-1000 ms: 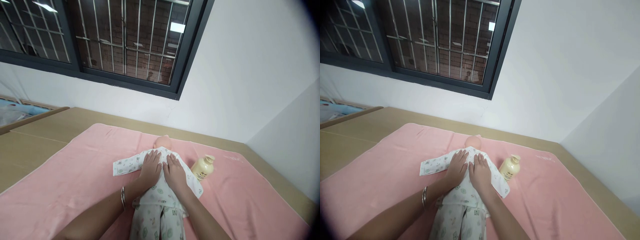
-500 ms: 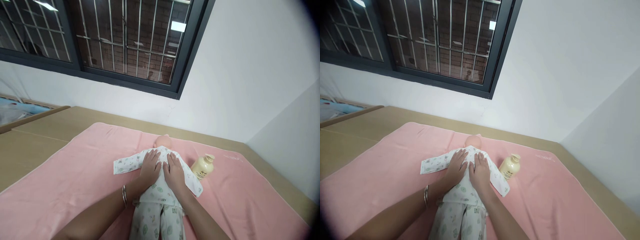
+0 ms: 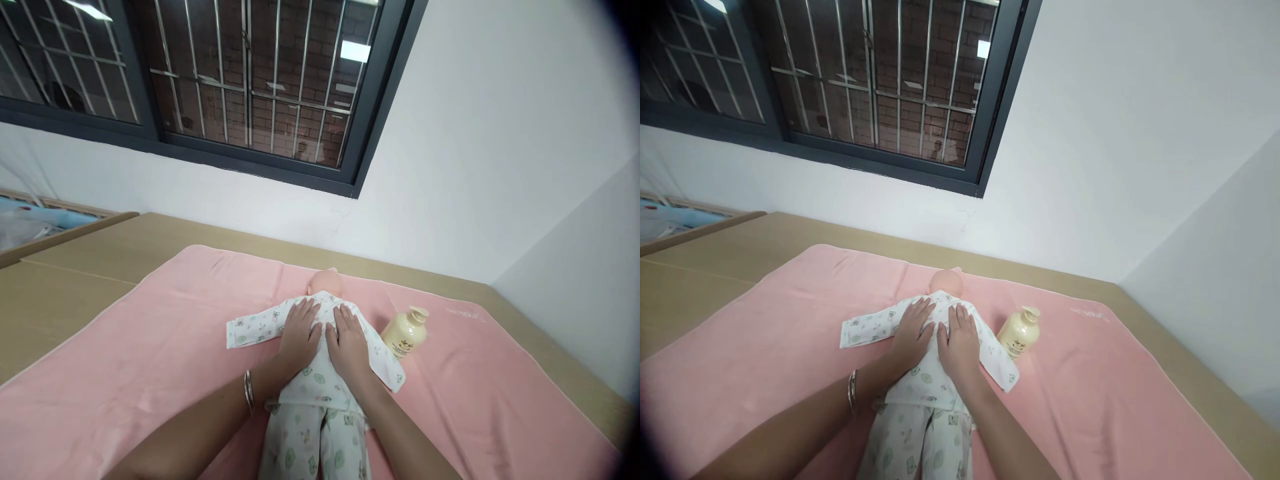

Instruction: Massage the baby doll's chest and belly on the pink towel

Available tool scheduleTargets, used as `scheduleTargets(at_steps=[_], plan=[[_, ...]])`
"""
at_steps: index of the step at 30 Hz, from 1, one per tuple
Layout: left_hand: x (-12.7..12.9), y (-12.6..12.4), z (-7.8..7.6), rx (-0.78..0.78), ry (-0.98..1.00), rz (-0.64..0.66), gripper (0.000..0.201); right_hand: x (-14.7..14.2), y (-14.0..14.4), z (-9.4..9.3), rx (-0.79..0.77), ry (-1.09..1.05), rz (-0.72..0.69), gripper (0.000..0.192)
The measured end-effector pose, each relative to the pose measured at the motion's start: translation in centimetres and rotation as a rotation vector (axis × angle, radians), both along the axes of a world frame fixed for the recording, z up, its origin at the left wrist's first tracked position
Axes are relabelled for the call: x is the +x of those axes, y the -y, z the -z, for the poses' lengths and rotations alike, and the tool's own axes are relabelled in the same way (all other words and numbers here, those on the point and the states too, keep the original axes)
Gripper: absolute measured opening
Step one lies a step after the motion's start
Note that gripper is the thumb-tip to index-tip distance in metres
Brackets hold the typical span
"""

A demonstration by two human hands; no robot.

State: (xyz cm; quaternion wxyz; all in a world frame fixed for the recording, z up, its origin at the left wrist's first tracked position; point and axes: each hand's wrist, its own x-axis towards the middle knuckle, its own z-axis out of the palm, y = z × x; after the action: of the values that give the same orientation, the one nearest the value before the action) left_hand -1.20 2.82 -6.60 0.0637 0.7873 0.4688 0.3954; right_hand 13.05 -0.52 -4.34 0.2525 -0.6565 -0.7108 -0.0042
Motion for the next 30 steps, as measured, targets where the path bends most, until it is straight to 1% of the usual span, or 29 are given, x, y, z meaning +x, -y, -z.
scheduleTargets(at_steps=[8, 13, 19, 24, 30], plan=[[0.01, 0.02, -0.07, 0.0, 0.005, 0.0, 0.042, -0.03, 0.03, -0.2, -0.013, -0.01, -0.005, 0.053], [0.0, -0.03, -0.12, -0.004, -0.004, 0.004, 0.042, 0.17, -0.35, 0.07, -0.048, -0.043, -0.048, 0.056], [-0.03, 0.01, -0.13, 0.006, 0.005, 0.002, 0.042, 0.3, -0.37, 0.31, -0.031, -0.089, -0.055, 0.055], [-0.04, -0.05, 0.07, 0.028, 0.019, 0.007, 0.042, 0.24, -0.31, 0.21, -0.026, -0.093, -0.058, 0.055], [0.0, -0.05, 0.05, 0.019, 0.02, 0.006, 0.042, 0.31, -0.47, 0.31, -0.014, -0.089, -0.063, 0.055]])
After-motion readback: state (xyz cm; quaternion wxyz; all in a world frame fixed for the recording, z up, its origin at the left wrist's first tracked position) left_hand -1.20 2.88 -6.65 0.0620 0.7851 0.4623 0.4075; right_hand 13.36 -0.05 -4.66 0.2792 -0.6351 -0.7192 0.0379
